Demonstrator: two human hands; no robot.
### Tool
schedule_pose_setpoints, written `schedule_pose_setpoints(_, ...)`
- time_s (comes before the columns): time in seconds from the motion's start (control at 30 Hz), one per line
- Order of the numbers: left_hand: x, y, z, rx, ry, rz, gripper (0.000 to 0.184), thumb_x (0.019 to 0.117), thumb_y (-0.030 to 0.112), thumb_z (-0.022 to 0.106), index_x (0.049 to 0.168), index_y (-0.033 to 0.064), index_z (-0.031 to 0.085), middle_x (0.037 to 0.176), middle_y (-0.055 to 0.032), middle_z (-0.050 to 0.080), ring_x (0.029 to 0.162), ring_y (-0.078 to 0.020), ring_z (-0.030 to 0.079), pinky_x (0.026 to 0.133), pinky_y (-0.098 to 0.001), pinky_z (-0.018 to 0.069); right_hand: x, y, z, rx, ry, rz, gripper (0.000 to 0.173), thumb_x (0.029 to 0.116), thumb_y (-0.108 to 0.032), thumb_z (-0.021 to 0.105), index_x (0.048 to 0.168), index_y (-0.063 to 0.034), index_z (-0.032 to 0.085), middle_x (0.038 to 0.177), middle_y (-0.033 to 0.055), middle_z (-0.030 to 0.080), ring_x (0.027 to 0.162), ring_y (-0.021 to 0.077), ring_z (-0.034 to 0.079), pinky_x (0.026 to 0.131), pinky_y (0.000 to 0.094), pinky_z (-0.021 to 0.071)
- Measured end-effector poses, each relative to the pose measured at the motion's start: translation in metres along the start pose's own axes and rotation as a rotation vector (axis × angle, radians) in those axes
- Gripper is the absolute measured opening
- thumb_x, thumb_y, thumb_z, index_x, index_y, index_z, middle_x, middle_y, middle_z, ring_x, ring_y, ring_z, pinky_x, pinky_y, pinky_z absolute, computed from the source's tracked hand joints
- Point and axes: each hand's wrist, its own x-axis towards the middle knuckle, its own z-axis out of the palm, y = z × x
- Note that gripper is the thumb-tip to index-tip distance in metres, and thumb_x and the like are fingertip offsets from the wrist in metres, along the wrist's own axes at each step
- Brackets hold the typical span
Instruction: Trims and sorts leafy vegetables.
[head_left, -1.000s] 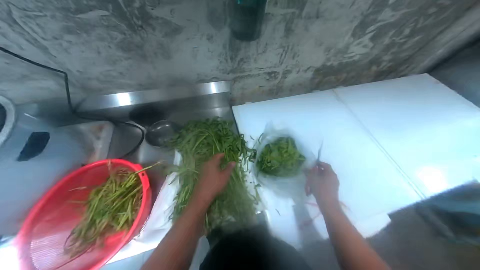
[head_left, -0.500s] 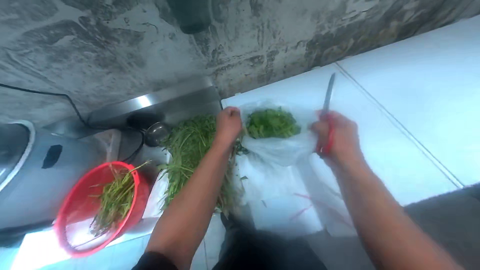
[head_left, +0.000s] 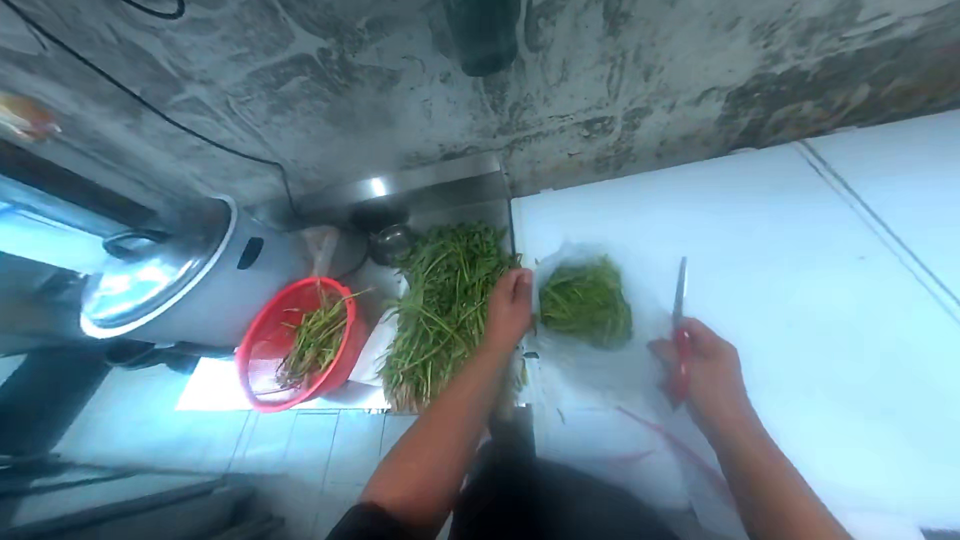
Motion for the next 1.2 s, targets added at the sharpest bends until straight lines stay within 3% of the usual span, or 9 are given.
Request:
schedule_pose_setpoints(0.23,-0.038,-0.102,-0.068,0.327,0.055,-0.234,0.027,0.1046,0.024,0.056,0.116,0.0039,0.07,0.1,-0.0138,0.073,0.092,-0.0267,0.072,0.087,-0.0502,0.0584,-0.025,0.007,0.023,-0.048,0.127,0.0,0.024,0.0905,-0.008,0.072,0.114,-0.0065,0.066,0.073,0.0093,0.065,0.049,0.0196,0.059,0.042,0.0376,0.0506)
schedule_pose_setpoints(0.4,-0.051,-0.17,-0.109,0.72,0.124,0.146,0.033,0.097,0.024,0.063,0.123,0.0068,0.072,0.125,-0.0171,0.067,0.118,-0.0392,0.062,0.099,-0.0594,0.0494,-0.068,0.014,0.04,0.008,0.326,-0.031,0.038,0.1002,-0.027,0.059,0.131,-0.0052,0.052,0.081,0.0026,0.062,0.057,0.0108,0.059,0.047,0.0266,0.0514)
schedule_pose_setpoints(0.5,-0.035,-0.168,-0.117,0.827,-0.153,-0.043,0.034,0.1018,0.028,0.057,0.127,0.0096,0.07,0.13,-0.0147,0.067,0.125,-0.0367,0.059,0.104,-0.0603,0.0437,-0.089,0.017,0.051,0.051,0.379,-0.008,0.037,0.1014,-0.026,0.055,0.13,-0.0032,0.049,0.082,0.0001,0.063,0.062,0.0083,0.064,0.052,0.0238,0.0555)
schedule_pose_setpoints(0.77,-0.008,-0.126,-0.181,0.153,0.17,0.01,0.032,0.1092,0.026,0.049,0.129,0.0022,0.06,0.09,-0.0126,0.07,0.072,-0.0239,0.069,0.069,-0.0478,0.0606,-0.128,0.02,0.093,-0.001,0.428,-0.164,0.04,0.0974,-0.023,0.062,0.128,-0.0003,0.05,0.083,-0.0011,0.063,0.063,0.0071,0.062,0.055,0.023,0.0558)
schedule_pose_setpoints(1.0,0.019,-0.159,-0.214,0.259,0.41,-0.001,0.035,0.109,0.027,0.047,0.128,0.0007,0.061,0.097,-0.019,0.069,0.084,-0.0342,0.069,0.076,-0.0578,0.0558,-0.127,-0.001,0.12,-0.025,0.41,-0.206,0.045,0.0936,-0.021,0.065,0.129,0.0023,0.05,0.085,0.0002,0.064,0.063,0.0069,0.063,0.053,0.0209,0.0549)
schedule_pose_setpoints(1.03,0.018,-0.163,-0.21,0.319,0.396,0.014,0.037,0.1073,0.026,0.05,0.132,0.0004,0.06,0.111,-0.0217,0.069,0.099,-0.0378,0.068,0.086,-0.0602,0.0548,-0.126,-0.005,0.121,-0.042,0.4,-0.234,0.046,0.0939,-0.021,0.065,0.13,0.0022,0.049,0.086,-0.0007,0.063,0.065,0.0063,0.063,0.055,0.0206,0.0553)
schedule_pose_setpoints(1.1,0.016,-0.17,-0.197,0.432,0.341,0.104,0.048,0.1009,0.024,0.057,0.141,-0.001,0.055,0.145,-0.0287,0.05,0.135,-0.0482,0.047,0.11,-0.0656,0.0389,-0.126,-0.011,0.122,-0.07,0.385,-0.29,0.047,0.0941,-0.023,0.066,0.13,0.0028,0.049,0.087,-0.0012,0.062,0.067,0.0065,0.063,0.058,0.0211,0.0562)
schedule_pose_setpoints(1.13,0.014,-0.169,-0.186,0.466,0.321,0.166,0.048,0.0987,0.024,0.058,0.14,0.0002,0.057,0.148,-0.0292,0.046,0.138,-0.0499,0.042,0.112,-0.0663,0.0358,-0.126,-0.013,0.123,-0.079,0.379,-0.31,0.048,0.0938,-0.023,0.066,0.13,0.0035,0.049,0.087,-0.0008,0.062,0.067,0.0069,0.063,0.058,0.0216,0.0565)
schedule_pose_setpoints(1.2,0.006,-0.147,-0.156,0.446,0.129,0.155,0.038,0.1028,0.027,0.056,0.132,0.0056,0.065,0.136,-0.022,0.059,0.127,-0.0415,0.055,0.106,-0.0608,0.0453,-0.126,-0.019,0.127,-0.084,0.358,-0.336,0.049,0.0936,-0.024,0.067,0.129,0.0034,0.049,0.088,-0.0013,0.061,0.068,0.0068,0.063,0.059,0.0224,0.0568)
